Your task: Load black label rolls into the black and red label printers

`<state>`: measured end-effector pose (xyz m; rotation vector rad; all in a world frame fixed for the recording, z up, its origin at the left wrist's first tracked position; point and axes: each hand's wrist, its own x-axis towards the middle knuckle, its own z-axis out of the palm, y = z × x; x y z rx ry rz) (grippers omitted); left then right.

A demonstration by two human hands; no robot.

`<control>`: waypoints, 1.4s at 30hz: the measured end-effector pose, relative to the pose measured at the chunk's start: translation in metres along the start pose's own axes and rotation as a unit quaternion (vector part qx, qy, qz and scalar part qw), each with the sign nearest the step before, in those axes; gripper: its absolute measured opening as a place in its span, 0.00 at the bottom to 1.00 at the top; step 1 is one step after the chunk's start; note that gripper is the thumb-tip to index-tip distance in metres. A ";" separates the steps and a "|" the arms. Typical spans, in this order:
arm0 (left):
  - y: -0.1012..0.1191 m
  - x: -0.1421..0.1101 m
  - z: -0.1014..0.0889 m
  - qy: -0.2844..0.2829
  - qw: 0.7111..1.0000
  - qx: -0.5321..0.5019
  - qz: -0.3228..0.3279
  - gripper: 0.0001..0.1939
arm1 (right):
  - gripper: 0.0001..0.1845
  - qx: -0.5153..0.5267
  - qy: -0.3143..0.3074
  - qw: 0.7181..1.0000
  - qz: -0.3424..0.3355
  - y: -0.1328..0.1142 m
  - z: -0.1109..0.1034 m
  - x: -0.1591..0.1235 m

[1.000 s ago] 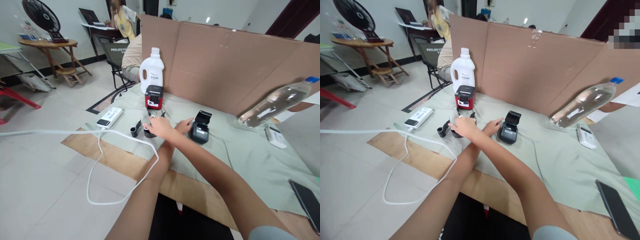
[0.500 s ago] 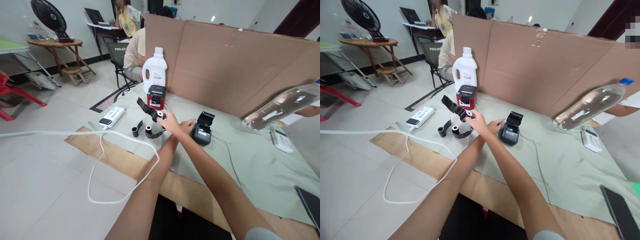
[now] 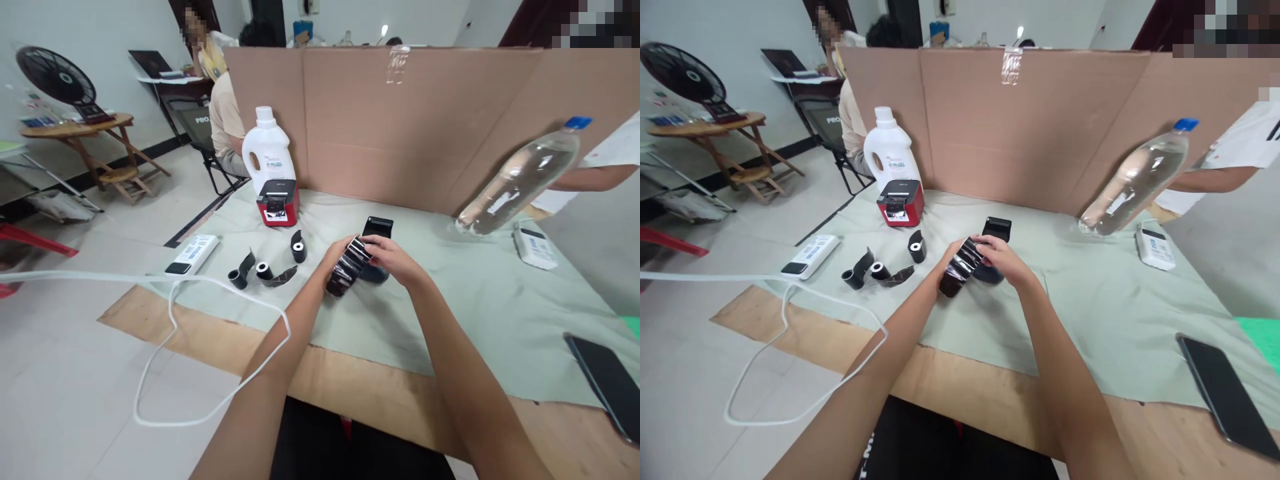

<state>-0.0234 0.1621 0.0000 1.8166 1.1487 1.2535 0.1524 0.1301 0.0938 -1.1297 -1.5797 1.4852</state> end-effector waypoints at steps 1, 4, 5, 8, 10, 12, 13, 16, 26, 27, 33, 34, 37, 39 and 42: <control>-0.002 0.002 0.000 -0.011 1.000 -0.002 -0.014 0.18 | 0.16 -0.040 -0.003 0.999 -0.007 0.000 -0.009 0.000; -0.007 0.004 0.002 -0.026 0.999 0.020 -0.043 0.24 | 0.12 -0.118 0.019 0.992 -0.031 0.001 -0.029 0.004; -0.008 0.005 0.002 -0.029 0.998 0.032 -0.047 0.25 | 0.12 -0.131 0.029 0.990 -0.038 0.002 -0.035 0.006; -0.010 0.005 0.003 -0.033 0.997 0.059 -0.045 0.27 | 0.14 -0.161 0.046 0.985 -0.051 0.007 -0.046 0.012; -0.012 0.004 0.004 -0.031 0.997 0.065 -0.037 0.27 | 0.14 -0.189 0.056 0.979 -0.059 0.013 -0.050 0.015; -0.014 0.004 0.004 -0.031 0.997 0.067 -0.028 0.28 | 0.15 -0.228 0.070 0.969 -0.066 0.018 -0.051 0.019; -0.014 0.003 0.004 -0.031 0.997 0.068 -0.024 0.28 | 0.15 -0.249 0.079 0.963 -0.070 0.021 -0.052 0.020; -0.014 0.001 0.004 -0.035 0.996 0.077 -0.014 0.28 | 0.16 -0.303 0.099 0.944 -0.079 0.027 -0.051 0.025; -0.008 -0.003 0.003 -0.040 0.996 0.075 -0.003 0.29 | 0.18 -0.378 0.110 0.912 -0.113 0.043 -0.043 0.032; -0.009 -0.003 0.003 -0.040 0.996 0.074 0.000 0.29 | 0.18 -0.383 0.112 0.909 -0.115 0.046 -0.043 0.033; -0.010 -0.003 0.003 -0.041 0.996 0.077 0.001 0.29 | 0.15 -0.382 0.135 0.906 -0.126 0.064 -0.037 0.039; -0.009 -0.003 0.003 -0.040 0.996 0.081 -0.001 0.29 | 0.14 -0.381 0.141 0.905 -0.125 0.067 -0.036 0.039; -0.009 -0.003 0.003 -0.041 0.995 0.087 -0.001 0.29 | 0.13 -0.367 0.162 0.908 -0.116 0.070 -0.033 0.040; -0.008 -0.003 0.003 -0.042 0.995 0.089 0.000 0.29 | 0.12 -0.355 0.171 0.913 -0.108 0.070 -0.032 0.039; -0.008 -0.004 0.002 -0.040 0.995 0.093 0.000 0.29 | 0.13 -0.353 0.171 0.913 -0.111 0.068 -0.033 0.039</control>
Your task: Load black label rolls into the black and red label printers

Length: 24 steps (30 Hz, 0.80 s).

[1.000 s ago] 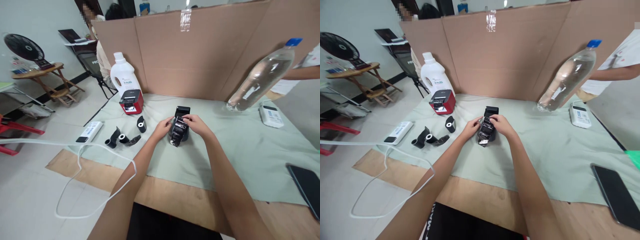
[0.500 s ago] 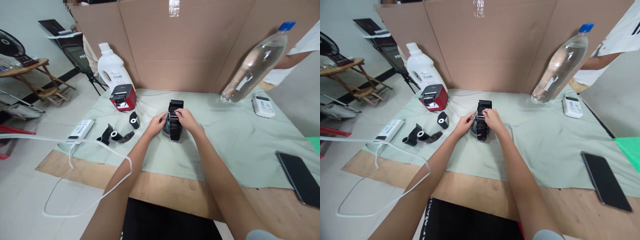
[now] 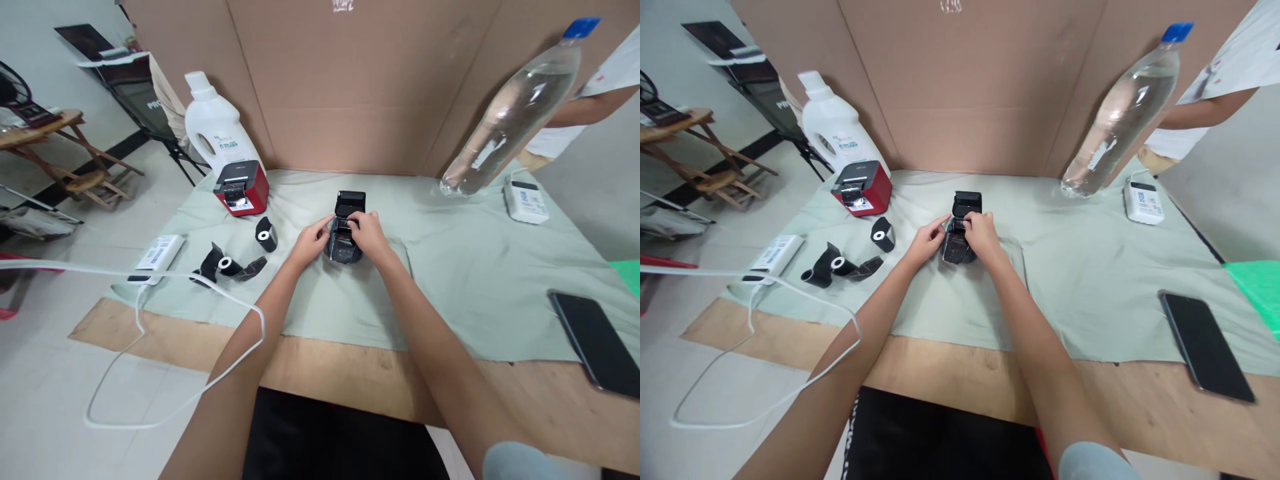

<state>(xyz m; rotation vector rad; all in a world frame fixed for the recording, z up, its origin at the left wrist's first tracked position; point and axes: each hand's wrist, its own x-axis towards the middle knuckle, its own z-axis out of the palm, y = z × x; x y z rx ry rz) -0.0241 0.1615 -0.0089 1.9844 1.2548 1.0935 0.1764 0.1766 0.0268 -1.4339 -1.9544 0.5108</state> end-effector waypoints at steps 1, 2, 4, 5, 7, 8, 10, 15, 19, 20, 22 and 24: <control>0.000 0.000 0.000 0.000 1.000 0.000 0.001 0.29 | 0.13 -0.003 0.003 1.000 -0.008 0.000 0.000 0.000; 0.000 0.000 0.000 0.000 1.000 -0.001 0.003 0.29 | 0.13 -0.007 0.007 1.000 -0.017 0.000 0.000 0.001; -0.001 0.000 0.000 0.001 1.000 -0.005 0.008 0.29 | 0.14 -0.013 0.018 0.999 -0.032 0.001 0.000 0.001; -0.001 0.000 0.000 0.001 1.000 -0.009 0.011 0.29 | 0.15 -0.015 0.024 0.999 -0.034 0.002 0.000 0.001; -0.001 0.000 0.001 0.002 1.000 -0.014 0.016 0.29 | 0.14 -0.016 0.039 0.999 -0.026 0.004 0.000 0.001; -0.001 0.000 0.001 0.003 1.000 -0.015 0.017 0.29 | 0.13 -0.014 0.050 0.998 -0.020 0.004 0.000 0.000; 0.001 -0.001 0.001 0.004 1.000 -0.013 0.021 0.29 | 0.11 0.002 0.076 0.997 -0.004 0.006 0.000 0.000; 0.014 -0.007 -0.007 -0.019 0.994 0.054 0.095 0.32 | 0.17 0.098 0.141 0.983 0.065 0.017 0.004 0.003; 0.030 -0.016 -0.015 -0.023 0.975 0.149 0.164 0.30 | 0.24 0.206 0.131 0.965 0.095 0.028 0.011 0.004; 0.034 -0.020 -0.014 -0.019 0.969 0.172 0.178 0.29 | 0.26 0.231 0.120 0.961 0.093 0.029 0.012 0.004; 0.040 -0.028 -0.009 -0.006 0.959 0.208 0.194 0.23 | 0.29 0.263 0.102 0.955 0.088 0.030 0.014 0.004; 0.044 -0.038 0.000 0.014 0.953 0.227 0.198 0.17 | 0.30 0.275 0.099 0.953 0.083 0.028 0.012 0.005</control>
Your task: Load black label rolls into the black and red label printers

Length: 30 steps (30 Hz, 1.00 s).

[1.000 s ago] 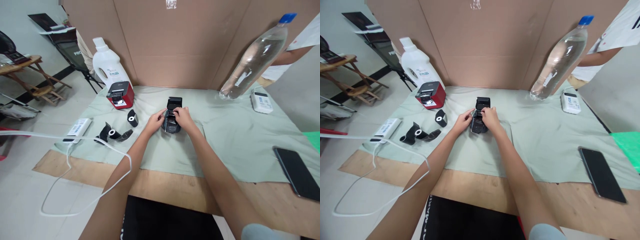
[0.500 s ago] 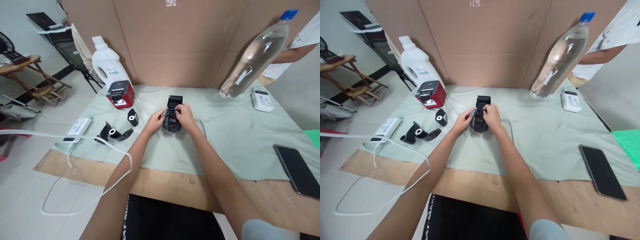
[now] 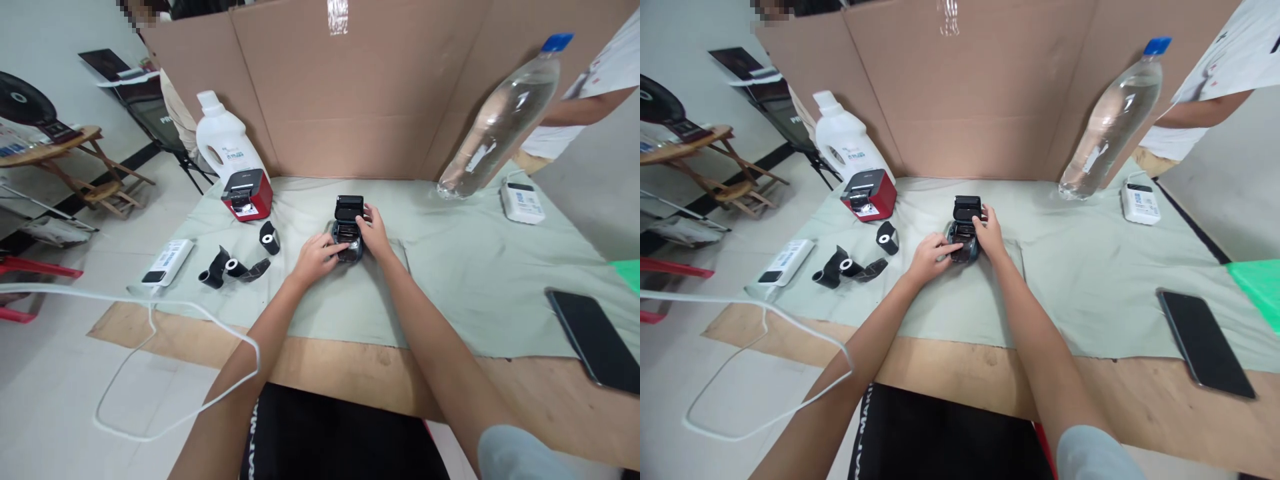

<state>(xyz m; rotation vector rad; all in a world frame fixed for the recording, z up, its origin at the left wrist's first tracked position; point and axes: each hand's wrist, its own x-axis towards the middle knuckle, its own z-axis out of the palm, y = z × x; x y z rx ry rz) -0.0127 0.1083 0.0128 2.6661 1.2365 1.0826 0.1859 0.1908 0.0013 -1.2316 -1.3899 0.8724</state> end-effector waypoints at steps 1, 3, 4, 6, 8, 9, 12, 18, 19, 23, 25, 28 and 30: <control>0.005 -0.004 0.003 0.009 1.000 0.006 -0.003 0.16 | 0.30 0.004 0.000 1.000 -0.003 -0.003 0.000 0.000; 0.014 -0.012 0.007 0.017 1.000 0.008 -0.010 0.16 | 0.29 0.006 -0.003 1.000 -0.014 -0.010 -0.002 0.000; 0.018 -0.015 0.008 0.016 1.000 0.005 -0.012 0.16 | 0.27 0.004 -0.008 1.000 -0.020 -0.013 -0.003 0.000; 0.021 -0.020 0.008 0.004 1.000 -0.008 -0.007 0.16 | 0.24 -0.004 -0.023 0.999 -0.028 -0.020 -0.006 0.001; 0.021 -0.022 0.006 -0.007 1.000 -0.019 0.004 0.16 | 0.23 -0.009 -0.037 0.999 -0.031 -0.025 -0.009 0.001; 0.020 -0.022 0.005 -0.011 1.000 -0.023 0.009 0.16 | 0.23 -0.011 -0.040 0.999 -0.030 -0.026 -0.010 0.001; 0.015 -0.022 0.001 -0.006 0.999 -0.036 0.009 0.16 | 0.24 -0.025 -0.039 0.999 -0.028 -0.029 -0.014 0.002; 0.011 -0.021 -0.001 0.011 0.994 -0.108 -0.006 0.16 | 0.20 -0.085 -0.063 0.994 -0.008 -0.038 -0.022 0.005; 0.011 -0.021 0.000 0.008 0.994 -0.113 -0.007 0.16 | 0.20 -0.099 -0.074 0.992 -0.008 -0.042 -0.024 0.005; 0.013 -0.021 0.002 -0.008 0.994 -0.109 -0.012 0.16 | 0.19 -0.152 -0.127 0.980 -0.008 -0.056 -0.032 0.004; 0.013 -0.021 0.002 -0.004 0.994 -0.107 -0.012 0.15 | 0.19 -0.176 -0.144 0.974 -0.008 -0.062 -0.033 0.002; 0.014 -0.022 0.002 0.015 0.994 -0.111 -0.008 0.15 | 0.20 -0.199 -0.160 0.967 -0.011 -0.066 -0.033 0.001; 0.013 -0.022 0.001 0.021 0.993 -0.114 -0.008 0.15 | 0.20 -0.210 -0.172 0.962 -0.013 -0.065 -0.032 0.001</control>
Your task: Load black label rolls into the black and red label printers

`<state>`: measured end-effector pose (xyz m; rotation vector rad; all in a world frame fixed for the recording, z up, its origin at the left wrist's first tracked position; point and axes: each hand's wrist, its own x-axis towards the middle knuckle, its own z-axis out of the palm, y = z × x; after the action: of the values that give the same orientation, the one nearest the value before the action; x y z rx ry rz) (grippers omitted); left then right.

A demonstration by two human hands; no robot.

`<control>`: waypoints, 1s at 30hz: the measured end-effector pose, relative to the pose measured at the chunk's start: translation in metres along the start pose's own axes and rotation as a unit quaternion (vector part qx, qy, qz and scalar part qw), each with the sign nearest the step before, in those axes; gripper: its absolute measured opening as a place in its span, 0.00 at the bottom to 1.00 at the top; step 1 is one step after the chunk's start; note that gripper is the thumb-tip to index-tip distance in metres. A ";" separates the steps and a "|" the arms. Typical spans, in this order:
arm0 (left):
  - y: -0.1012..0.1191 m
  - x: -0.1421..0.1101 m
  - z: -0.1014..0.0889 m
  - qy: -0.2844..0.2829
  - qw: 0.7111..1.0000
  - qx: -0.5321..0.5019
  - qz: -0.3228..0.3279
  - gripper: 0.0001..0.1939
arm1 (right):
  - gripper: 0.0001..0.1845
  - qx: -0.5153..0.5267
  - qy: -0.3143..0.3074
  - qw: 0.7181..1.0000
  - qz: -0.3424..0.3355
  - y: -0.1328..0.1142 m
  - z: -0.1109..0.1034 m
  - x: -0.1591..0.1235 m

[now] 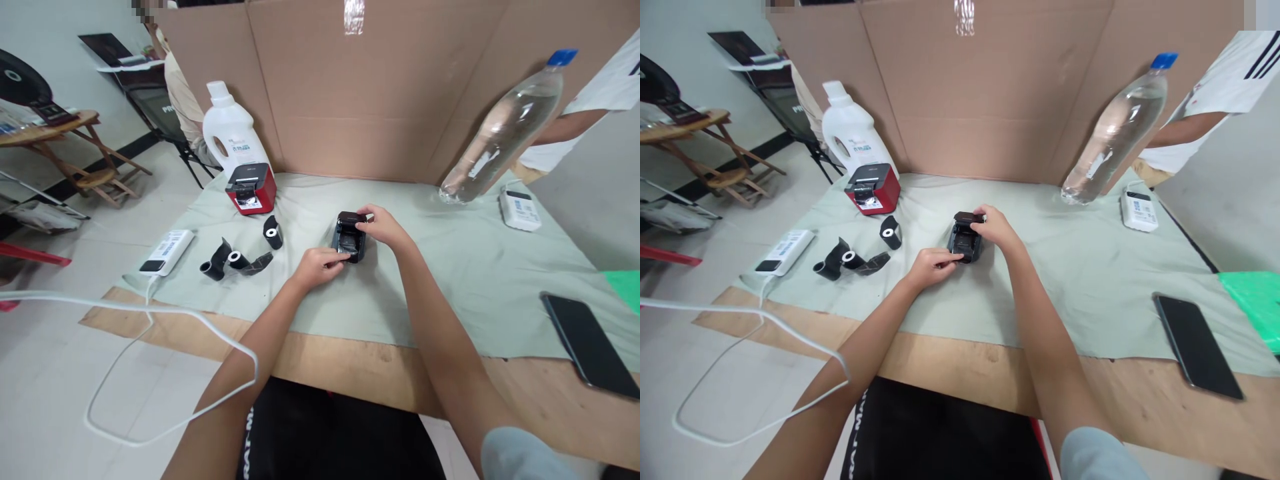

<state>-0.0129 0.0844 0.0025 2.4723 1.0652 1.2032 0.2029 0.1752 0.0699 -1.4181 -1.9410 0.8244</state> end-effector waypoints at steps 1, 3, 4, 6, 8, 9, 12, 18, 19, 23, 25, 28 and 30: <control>0.000 0.000 0.000 0.001 1.000 -0.001 -0.001 0.15 | 0.21 -0.007 -0.007 1.000 0.000 0.000 0.000 0.000; 0.000 0.000 0.000 0.001 1.000 -0.002 -0.004 0.15 | 0.22 -0.023 -0.023 0.999 -0.003 0.001 0.000 0.000; 0.000 0.000 0.000 0.001 1.000 -0.003 -0.003 0.15 | 0.22 -0.032 -0.031 0.999 -0.003 0.000 0.000 0.000; 0.000 0.000 0.000 0.004 1.000 -0.005 -0.001 0.15 | 0.22 -0.050 -0.043 0.998 0.003 -0.003 -0.001 -0.002; 0.001 0.000 0.001 0.006 1.000 -0.008 0.003 0.15 | 0.22 -0.067 -0.041 0.997 0.007 -0.009 -0.001 -0.004; 0.001 0.000 0.001 0.006 1.000 -0.009 0.004 0.15 | 0.22 -0.075 -0.032 0.997 0.009 -0.012 -0.001 -0.005; 0.001 0.000 0.001 -0.006 1.000 -0.006 -0.002 0.15 | 0.24 -0.104 -0.006 0.994 0.031 -0.019 0.001 -0.005; 0.004 0.000 0.001 -0.020 1.000 -0.004 -0.024 0.15 | 0.34 -0.039 -0.083 0.981 0.174 -0.014 0.000 -0.001; 0.004 0.001 0.000 -0.023 0.999 -0.007 -0.025 0.15 | 0.35 -0.029 -0.090 0.977 0.191 -0.013 0.000 0.000; 0.003 0.003 -0.001 -0.030 0.999 -0.019 -0.034 0.15 | 0.32 -0.027 -0.083 0.965 0.246 -0.019 0.004 0.001; 0.003 0.003 0.000 -0.028 0.999 -0.024 -0.040 0.15 | 0.31 -0.036 -0.085 0.962 0.259 -0.026 0.005 -0.001; 0.003 0.003 0.001 -0.029 0.998 -0.025 -0.043 0.15 | 0.30 -0.045 -0.100 0.956 0.274 -0.039 0.005 -0.007; 0.003 0.003 0.001 -0.033 0.998 -0.025 -0.041 0.15 | 0.29 -0.039 -0.107 0.952 0.283 -0.045 0.005 -0.011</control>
<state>-0.0094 0.0844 0.0053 2.3888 1.0930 1.1039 0.1751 0.1533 0.1008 -2.0526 -1.7432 1.2063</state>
